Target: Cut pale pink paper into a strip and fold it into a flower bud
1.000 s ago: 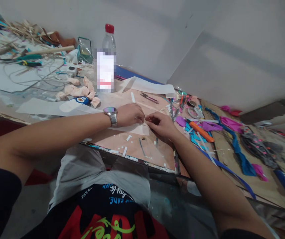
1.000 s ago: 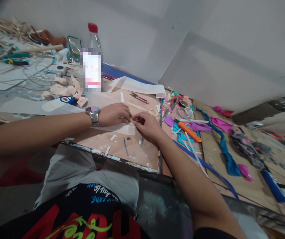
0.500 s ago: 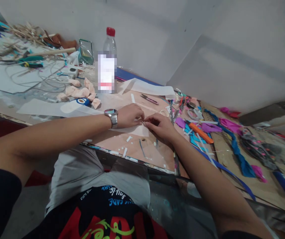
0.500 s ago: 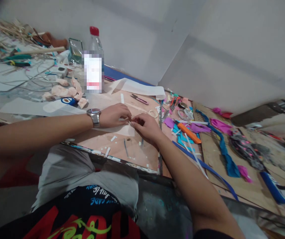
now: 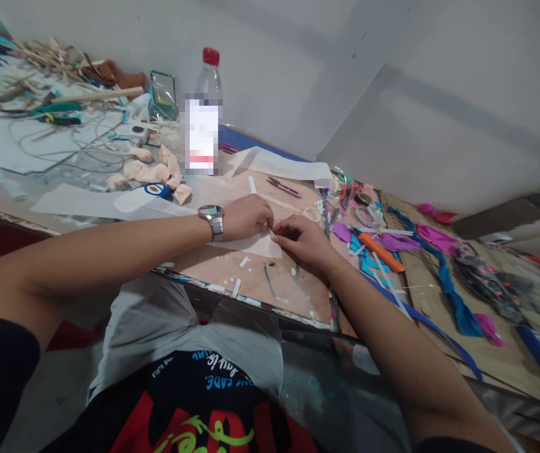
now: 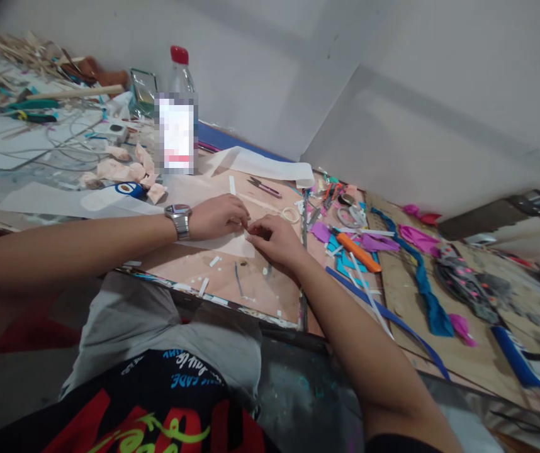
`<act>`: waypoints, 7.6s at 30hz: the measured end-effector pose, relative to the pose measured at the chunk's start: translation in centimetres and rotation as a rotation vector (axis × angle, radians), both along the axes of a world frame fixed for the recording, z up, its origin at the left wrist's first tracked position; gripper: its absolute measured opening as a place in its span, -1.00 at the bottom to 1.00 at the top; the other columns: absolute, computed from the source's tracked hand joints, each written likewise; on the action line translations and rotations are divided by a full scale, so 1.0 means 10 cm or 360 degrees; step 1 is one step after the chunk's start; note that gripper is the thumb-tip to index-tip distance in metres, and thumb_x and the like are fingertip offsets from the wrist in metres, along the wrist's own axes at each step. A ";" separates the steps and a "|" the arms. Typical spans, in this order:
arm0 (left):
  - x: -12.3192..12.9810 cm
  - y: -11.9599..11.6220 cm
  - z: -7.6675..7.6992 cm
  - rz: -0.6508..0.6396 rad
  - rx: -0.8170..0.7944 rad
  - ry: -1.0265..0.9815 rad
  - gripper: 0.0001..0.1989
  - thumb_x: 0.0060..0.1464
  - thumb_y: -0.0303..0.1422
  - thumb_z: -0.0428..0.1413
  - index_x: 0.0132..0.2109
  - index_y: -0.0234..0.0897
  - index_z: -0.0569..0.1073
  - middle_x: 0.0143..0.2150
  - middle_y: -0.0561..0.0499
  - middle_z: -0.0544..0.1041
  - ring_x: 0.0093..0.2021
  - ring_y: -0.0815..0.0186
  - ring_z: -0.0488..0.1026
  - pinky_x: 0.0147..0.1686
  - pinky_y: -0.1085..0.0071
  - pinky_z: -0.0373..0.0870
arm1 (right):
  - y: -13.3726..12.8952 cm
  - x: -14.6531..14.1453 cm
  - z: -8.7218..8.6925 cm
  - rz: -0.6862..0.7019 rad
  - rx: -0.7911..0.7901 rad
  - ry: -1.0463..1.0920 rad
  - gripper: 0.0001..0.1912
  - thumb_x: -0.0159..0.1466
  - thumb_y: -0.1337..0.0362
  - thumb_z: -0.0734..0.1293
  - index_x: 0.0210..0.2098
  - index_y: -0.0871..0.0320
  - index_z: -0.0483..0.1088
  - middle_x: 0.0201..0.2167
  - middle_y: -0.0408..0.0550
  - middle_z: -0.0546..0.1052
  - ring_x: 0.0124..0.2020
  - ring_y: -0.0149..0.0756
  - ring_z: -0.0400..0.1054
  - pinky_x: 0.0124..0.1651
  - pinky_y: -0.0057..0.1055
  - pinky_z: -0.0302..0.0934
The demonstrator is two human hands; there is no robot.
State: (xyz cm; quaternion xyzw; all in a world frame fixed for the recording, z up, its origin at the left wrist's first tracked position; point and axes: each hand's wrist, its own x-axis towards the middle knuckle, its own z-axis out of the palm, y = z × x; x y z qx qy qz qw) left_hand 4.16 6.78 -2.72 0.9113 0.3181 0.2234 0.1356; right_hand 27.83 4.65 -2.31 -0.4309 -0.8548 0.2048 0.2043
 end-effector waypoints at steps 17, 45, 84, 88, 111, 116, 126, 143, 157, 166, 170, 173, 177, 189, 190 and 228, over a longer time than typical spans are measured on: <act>0.01 -0.04 0.00 0.0199 -0.0035 -0.0082 -0.69 0.36 -0.30 -0.01 -0.06 -0.30 0.61 -0.08 -0.13 0.66 0.00 0.13 0.52 0.06 0.18 0.40 | -0.03 -0.02 0.04 0.0020 0.0063 -0.0018 -0.74 0.34 0.10 0.39 -0.31 0.18 0.55 -0.30 -0.02 0.56 -0.24 -0.33 0.38 -0.10 -0.35 0.21; 0.02 -0.07 0.05 0.0091 -0.0136 -0.0091 -0.73 0.34 -0.26 0.09 -0.08 -0.31 0.64 -0.09 -0.11 0.68 -0.03 0.18 0.53 0.06 0.23 0.35 | -0.11 -0.07 0.08 -0.0020 0.0030 0.0017 -0.64 0.39 0.08 0.30 -0.42 0.19 0.49 -0.43 -0.06 0.53 -0.33 -0.38 0.35 -0.16 -0.40 0.17; -0.01 -0.11 0.08 0.0005 -0.0036 0.0019 -0.82 0.20 -0.23 0.27 -0.15 -0.24 0.64 -0.17 -0.06 0.68 -0.11 0.22 0.53 -0.06 0.31 0.34 | -0.10 -0.06 0.01 -0.0295 -0.0210 0.0073 -0.65 0.23 0.02 0.41 -0.34 0.23 0.50 -0.46 -0.10 0.51 -0.46 -0.48 0.27 -0.37 -0.52 0.11; -0.02 -0.07 0.06 -0.0061 -0.0008 0.0073 -0.80 0.23 -0.22 0.24 -0.15 -0.19 0.71 -0.18 -0.07 0.69 -0.11 0.21 0.53 0.00 0.27 0.34 | -0.08 -0.07 0.01 -0.0292 -0.0222 0.0062 -0.69 0.22 0.06 0.42 -0.30 0.22 0.52 -0.46 -0.11 0.52 -0.46 -0.48 0.29 -0.37 -0.52 0.12; -0.02 -0.05 0.06 0.0001 -0.0024 0.0130 -0.74 0.20 -0.16 0.26 -0.10 -0.20 0.73 -0.17 -0.11 0.65 -0.12 0.20 0.50 0.02 0.24 0.32 | -0.04 -0.02 -0.04 -0.0216 -0.0251 0.0128 -0.52 0.23 0.08 0.43 0.04 0.24 0.57 -0.38 -0.10 0.55 -0.42 -0.46 0.33 -0.30 -0.49 0.20; -0.02 -0.05 0.06 0.0002 -0.0042 0.0122 -0.76 0.22 -0.17 0.24 -0.09 -0.15 0.74 -0.12 -0.10 0.65 -0.09 0.19 0.50 0.04 0.23 0.32 | -0.04 -0.01 -0.05 -0.0201 -0.0226 0.0140 -0.52 0.20 0.14 0.45 0.06 0.22 0.58 -0.27 -0.04 0.59 -0.33 -0.42 0.39 -0.21 -0.47 0.25; -0.03 -0.05 0.05 -0.0023 -0.0007 0.0123 -0.74 0.23 -0.17 0.22 -0.08 -0.13 0.74 -0.14 -0.11 0.64 -0.08 0.17 0.49 0.03 0.23 0.33 | -0.10 -0.06 0.02 -0.0217 -0.0174 0.0160 -0.65 0.30 0.16 0.34 -0.03 0.21 0.61 -0.26 0.00 0.63 -0.32 -0.38 0.41 -0.20 -0.45 0.27; -0.03 0.00 0.00 -0.0104 0.0033 0.0043 -0.79 0.22 -0.19 0.24 -0.14 -0.10 0.75 0.13 -0.10 0.64 0.12 0.12 0.54 0.22 0.15 0.36 | -0.07 -0.05 0.01 -0.0191 -0.0098 0.0064 -0.65 0.30 0.17 0.37 -0.02 0.19 0.63 -0.19 0.02 0.64 -0.24 -0.32 0.45 -0.13 -0.40 0.28; -0.04 -0.01 0.01 -0.0110 0.0026 0.0026 -0.76 0.23 -0.18 0.22 -0.12 -0.13 0.74 0.00 -0.09 0.68 0.02 0.16 0.55 0.13 0.22 0.39 | -0.05 -0.04 0.02 -0.0097 -0.0034 -0.0059 -0.66 0.31 0.19 0.38 0.01 0.14 0.64 -0.22 0.01 0.62 -0.19 -0.27 0.43 -0.03 -0.33 0.24; -0.03 0.00 -0.02 -0.0126 0.0057 -0.0010 -0.82 0.22 -0.20 0.25 -0.17 -0.11 0.75 -0.03 -0.07 0.68 -0.02 0.19 0.56 0.09 0.22 0.40 | -0.05 -0.03 -0.02 -0.0127 -0.0032 -0.0048 -0.64 0.32 0.18 0.37 0.05 0.16 0.63 -0.17 0.02 0.63 -0.19 -0.29 0.44 -0.06 -0.36 0.25; -0.03 0.00 -0.03 -0.0122 0.0051 -0.0024 -0.82 0.22 -0.21 0.26 -0.17 -0.10 0.75 -0.02 -0.06 0.67 0.01 0.19 0.56 0.11 0.23 0.39 | -0.04 -0.03 -0.02 -0.0112 -0.0028 -0.0049 -0.65 0.32 0.20 0.37 0.03 0.15 0.63 -0.16 0.01 0.64 -0.19 -0.30 0.44 -0.08 -0.37 0.24; -0.03 -0.01 -0.01 -0.0110 0.0034 0.0012 -0.82 0.23 -0.20 0.26 -0.16 -0.11 0.74 -0.01 -0.05 0.67 0.01 0.18 0.56 0.14 0.21 0.39 | -0.05 -0.04 0.01 -0.0088 -0.0037 -0.0049 -0.67 0.32 0.22 0.37 0.01 0.16 0.64 -0.20 0.01 0.63 -0.23 -0.33 0.42 -0.11 -0.40 0.23; -0.04 -0.03 0.03 -0.0089 0.0003 0.0034 -0.81 0.23 -0.21 0.26 -0.16 -0.15 0.74 0.00 -0.05 0.67 0.02 0.17 0.56 0.15 0.20 0.38 | -0.06 -0.05 0.02 -0.0070 -0.0059 -0.0036 -0.67 0.32 0.23 0.36 0.01 0.17 0.64 -0.19 0.01 0.63 -0.23 -0.35 0.42 -0.14 -0.43 0.22; -0.03 -0.08 0.06 0.0167 -0.0045 0.0072 -0.59 0.10 -0.12 0.35 -0.01 -0.28 0.55 -0.06 -0.09 0.63 -0.02 0.12 0.51 -0.06 0.28 0.34 | -0.05 -0.02 -0.02 -0.0076 -0.0111 0.0018 -0.67 0.29 0.19 0.39 -0.01 0.20 0.57 -0.35 -0.10 0.55 -0.35 -0.44 0.35 -0.22 -0.48 0.19; -0.03 -0.08 0.07 0.0163 -0.0051 0.0072 -0.59 0.11 -0.12 0.34 0.00 -0.27 0.56 -0.06 -0.09 0.63 -0.01 0.11 0.51 -0.04 0.27 0.35 | -0.05 -0.02 -0.02 -0.0073 -0.0117 0.0018 -0.68 0.29 0.19 0.39 -0.03 0.19 0.57 -0.35 -0.11 0.54 -0.36 -0.44 0.34 -0.23 -0.48 0.18; -0.07 -0.03 0.09 0.0067 -0.0009 0.0194 -0.71 0.18 -0.14 0.26 -0.10 -0.21 0.73 0.02 -0.09 0.68 0.06 0.11 0.55 0.13 0.20 0.39 | -0.03 -0.02 -0.01 0.0005 -0.0011 -0.0076 -0.76 0.32 0.21 0.38 -0.10 0.14 0.65 -0.23 -0.01 0.62 -0.18 -0.29 0.43 -0.03 -0.33 0.23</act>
